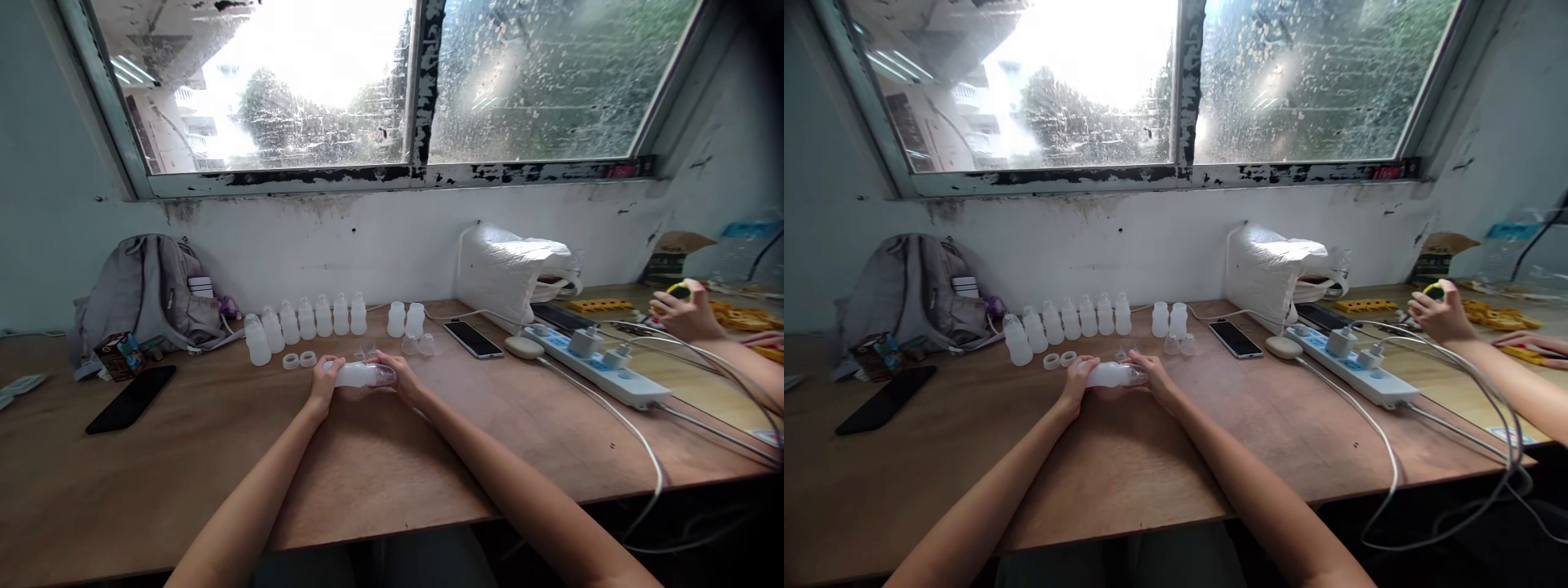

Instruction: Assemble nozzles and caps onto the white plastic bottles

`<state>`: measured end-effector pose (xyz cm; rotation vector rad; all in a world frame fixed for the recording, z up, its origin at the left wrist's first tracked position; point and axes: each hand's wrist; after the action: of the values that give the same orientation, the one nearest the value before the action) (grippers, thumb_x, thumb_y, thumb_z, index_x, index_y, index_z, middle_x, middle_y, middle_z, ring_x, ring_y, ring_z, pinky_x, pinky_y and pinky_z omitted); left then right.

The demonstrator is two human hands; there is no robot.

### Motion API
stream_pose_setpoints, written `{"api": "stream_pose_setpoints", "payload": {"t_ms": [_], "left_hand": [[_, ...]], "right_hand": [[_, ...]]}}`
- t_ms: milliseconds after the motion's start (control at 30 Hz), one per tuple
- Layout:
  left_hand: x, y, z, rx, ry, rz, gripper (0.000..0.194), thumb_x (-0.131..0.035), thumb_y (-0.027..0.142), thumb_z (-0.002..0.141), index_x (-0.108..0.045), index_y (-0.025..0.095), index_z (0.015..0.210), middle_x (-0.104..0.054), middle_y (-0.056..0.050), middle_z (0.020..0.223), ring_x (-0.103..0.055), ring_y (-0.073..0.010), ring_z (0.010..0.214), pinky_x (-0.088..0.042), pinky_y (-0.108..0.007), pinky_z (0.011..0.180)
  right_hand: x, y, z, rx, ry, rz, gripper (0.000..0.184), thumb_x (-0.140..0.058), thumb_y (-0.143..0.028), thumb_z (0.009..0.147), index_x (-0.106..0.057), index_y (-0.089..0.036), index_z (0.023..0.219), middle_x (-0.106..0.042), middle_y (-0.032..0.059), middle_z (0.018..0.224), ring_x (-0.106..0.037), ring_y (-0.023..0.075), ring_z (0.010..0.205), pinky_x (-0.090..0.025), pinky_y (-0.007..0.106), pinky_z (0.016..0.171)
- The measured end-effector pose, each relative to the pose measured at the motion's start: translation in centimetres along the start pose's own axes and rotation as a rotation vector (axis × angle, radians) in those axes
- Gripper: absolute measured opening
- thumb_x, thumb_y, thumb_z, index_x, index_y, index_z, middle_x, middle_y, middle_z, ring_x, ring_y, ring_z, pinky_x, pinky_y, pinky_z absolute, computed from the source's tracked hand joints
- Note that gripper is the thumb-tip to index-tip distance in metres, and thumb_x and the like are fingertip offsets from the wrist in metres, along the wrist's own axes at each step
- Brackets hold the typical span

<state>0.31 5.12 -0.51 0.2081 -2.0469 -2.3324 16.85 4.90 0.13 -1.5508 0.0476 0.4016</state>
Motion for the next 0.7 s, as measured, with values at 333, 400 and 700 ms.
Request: {"api": "stream_pose_setpoints", "payload": {"t_ms": [333,400,700], "left_hand": [[-0.5,0.2,-0.6,-0.065,-0.028,0.046,0.022,-0.056,0.035,0.06,-0.053,0.015,0.067,-0.052,0.0,0.063,-0.047,-0.0108,0.056,-0.035,-0.019,0.046],[-0.5,0.1,-0.5,-0.075,-0.023,0.067,0.021,-0.056,0.035,0.061,-0.053,0.015,0.067,-0.052,0.0,0.064,-0.048,-0.0108,0.056,-0.035,-0.019,0.047],[-0.6,0.1,-1.2,-0.16,0.06,0.224,0.025,-0.057,0.041,0.062,-0.055,0.016,0.068,-0.053,0.0,0.061,-0.048,-0.012,0.052,-0.034,-0.019,0.044]], "right_hand": [[0.2,-0.2,-0.2,-0.205,-0.132,0.274,0.044,-0.04,-0.051,0.075,-0.058,-0.013,0.06,-0.057,0.0031,0.056,-0.05,0.0117,0.047,-0.038,0.022,0.044],[0.0,0.0,-0.2,-0.188,-0.109,0.263,0.045,-0.04,-0.051,0.075,-0.057,-0.013,0.057,-0.056,0.0024,0.052,-0.048,0.0111,0.044,-0.036,0.022,0.042],[-0.3,-0.1,-0.3,-0.192,-0.101,0.224,0.053,-0.036,-0.062,0.071,-0.053,-0.015,0.052,-0.052,0.0021,0.048,-0.045,0.011,0.04,-0.036,0.023,0.04]]}}
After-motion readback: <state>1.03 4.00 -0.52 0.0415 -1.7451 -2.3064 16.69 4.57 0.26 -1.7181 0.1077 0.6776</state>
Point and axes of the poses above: each hand's wrist, its own z-axis towards the middle knuckle, its own x-axis out of the back of the hand, y = z × x
